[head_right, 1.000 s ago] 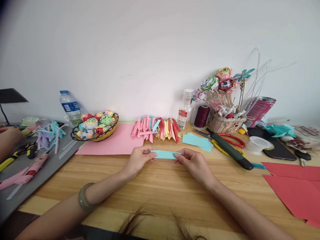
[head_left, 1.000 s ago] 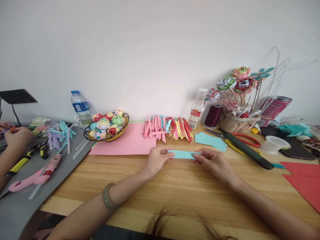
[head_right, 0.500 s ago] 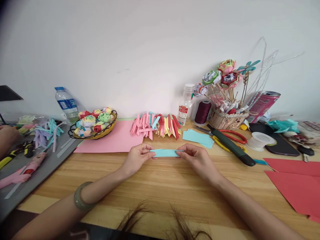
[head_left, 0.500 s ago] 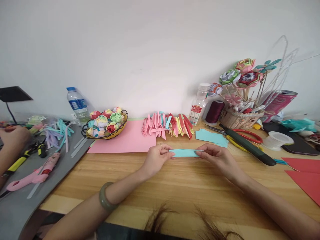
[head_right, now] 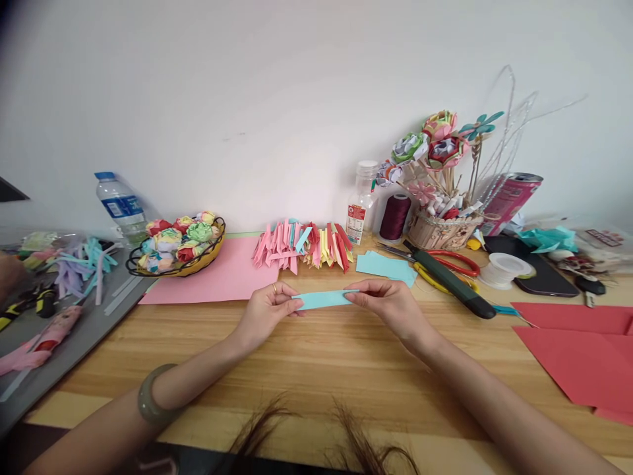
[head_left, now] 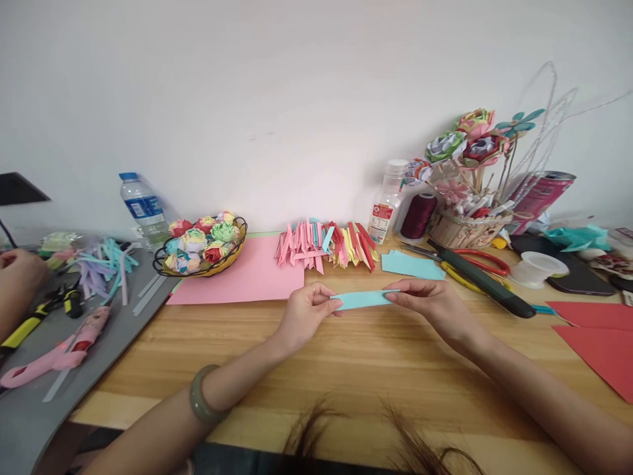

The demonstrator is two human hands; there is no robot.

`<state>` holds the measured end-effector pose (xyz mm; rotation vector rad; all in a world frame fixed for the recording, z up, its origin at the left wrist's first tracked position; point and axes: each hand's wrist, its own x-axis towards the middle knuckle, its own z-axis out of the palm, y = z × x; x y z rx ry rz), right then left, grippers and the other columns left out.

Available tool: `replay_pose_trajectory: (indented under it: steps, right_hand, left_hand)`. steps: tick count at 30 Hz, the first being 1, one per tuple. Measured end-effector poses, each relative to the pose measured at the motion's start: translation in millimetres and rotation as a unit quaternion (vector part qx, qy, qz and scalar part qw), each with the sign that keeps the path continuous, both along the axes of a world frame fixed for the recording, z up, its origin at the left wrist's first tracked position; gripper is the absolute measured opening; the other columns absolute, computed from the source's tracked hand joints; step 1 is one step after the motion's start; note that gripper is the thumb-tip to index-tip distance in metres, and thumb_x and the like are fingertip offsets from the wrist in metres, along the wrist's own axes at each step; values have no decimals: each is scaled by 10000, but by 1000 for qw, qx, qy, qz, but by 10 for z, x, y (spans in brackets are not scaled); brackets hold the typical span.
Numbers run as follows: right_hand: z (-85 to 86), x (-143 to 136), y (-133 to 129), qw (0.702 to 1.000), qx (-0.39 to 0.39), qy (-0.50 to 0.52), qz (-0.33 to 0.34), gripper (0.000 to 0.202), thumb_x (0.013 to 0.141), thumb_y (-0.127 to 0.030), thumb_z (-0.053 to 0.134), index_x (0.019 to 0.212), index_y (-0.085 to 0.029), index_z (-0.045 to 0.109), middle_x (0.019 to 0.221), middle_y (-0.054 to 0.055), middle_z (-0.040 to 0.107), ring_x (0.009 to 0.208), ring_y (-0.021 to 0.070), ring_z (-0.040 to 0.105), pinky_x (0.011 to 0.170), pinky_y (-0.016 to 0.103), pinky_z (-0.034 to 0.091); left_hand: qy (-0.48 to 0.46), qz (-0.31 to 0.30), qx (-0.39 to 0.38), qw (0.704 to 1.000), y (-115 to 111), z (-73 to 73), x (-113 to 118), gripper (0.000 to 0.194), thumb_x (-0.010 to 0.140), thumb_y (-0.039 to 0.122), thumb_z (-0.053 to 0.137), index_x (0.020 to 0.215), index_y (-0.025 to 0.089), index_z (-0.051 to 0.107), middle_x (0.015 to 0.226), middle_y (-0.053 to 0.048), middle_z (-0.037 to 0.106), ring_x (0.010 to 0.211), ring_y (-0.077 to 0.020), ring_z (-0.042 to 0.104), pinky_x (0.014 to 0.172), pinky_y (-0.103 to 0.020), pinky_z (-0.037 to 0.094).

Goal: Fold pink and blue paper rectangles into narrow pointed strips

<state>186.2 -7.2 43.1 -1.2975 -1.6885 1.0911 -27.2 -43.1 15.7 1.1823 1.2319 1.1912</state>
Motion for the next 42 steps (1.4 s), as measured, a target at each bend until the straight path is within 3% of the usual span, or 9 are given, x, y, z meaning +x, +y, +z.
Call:
replay_pose_trajectory:
  steps: [14,22,34,42]
  right_hand:
    - [-155,54,80,990,-76,117,-13,354,494,-485,783,713,-213,723,761,45,707,734,193,604,731,316,447]
    - [-113,38,68,990,-87,113,-21,373,469,-504,782,678,-201,718,727,47,699,680,178,586,667,297,440]
    - [-126,40,66,992,-82,97,-24,392,485,-528,763,649,-176,710,650,41,660,579,136,520,571,273,412]
    - [-93,52,66,999,-29,28,-13,486,527,-635,687,688,-178,717,675,53,668,625,166,553,592,286,426]
  left_hand:
    - [-6,-55,-83,995,-34,32,19,338,570,363,772,688,130,558,661,-54,682,596,-150,641,544,-224,468]
    - [1,-21,-65,998,-18,17,15,289,550,324,777,662,126,600,594,-19,652,557,-123,604,535,-210,453]
    - [2,-14,-51,999,-15,-11,5,311,571,359,774,694,120,618,645,-53,688,604,-162,646,581,-247,505]
    - [1,-5,-32,999,-8,-12,-7,300,594,361,761,713,121,627,652,-52,687,597,-158,645,583,-251,516]
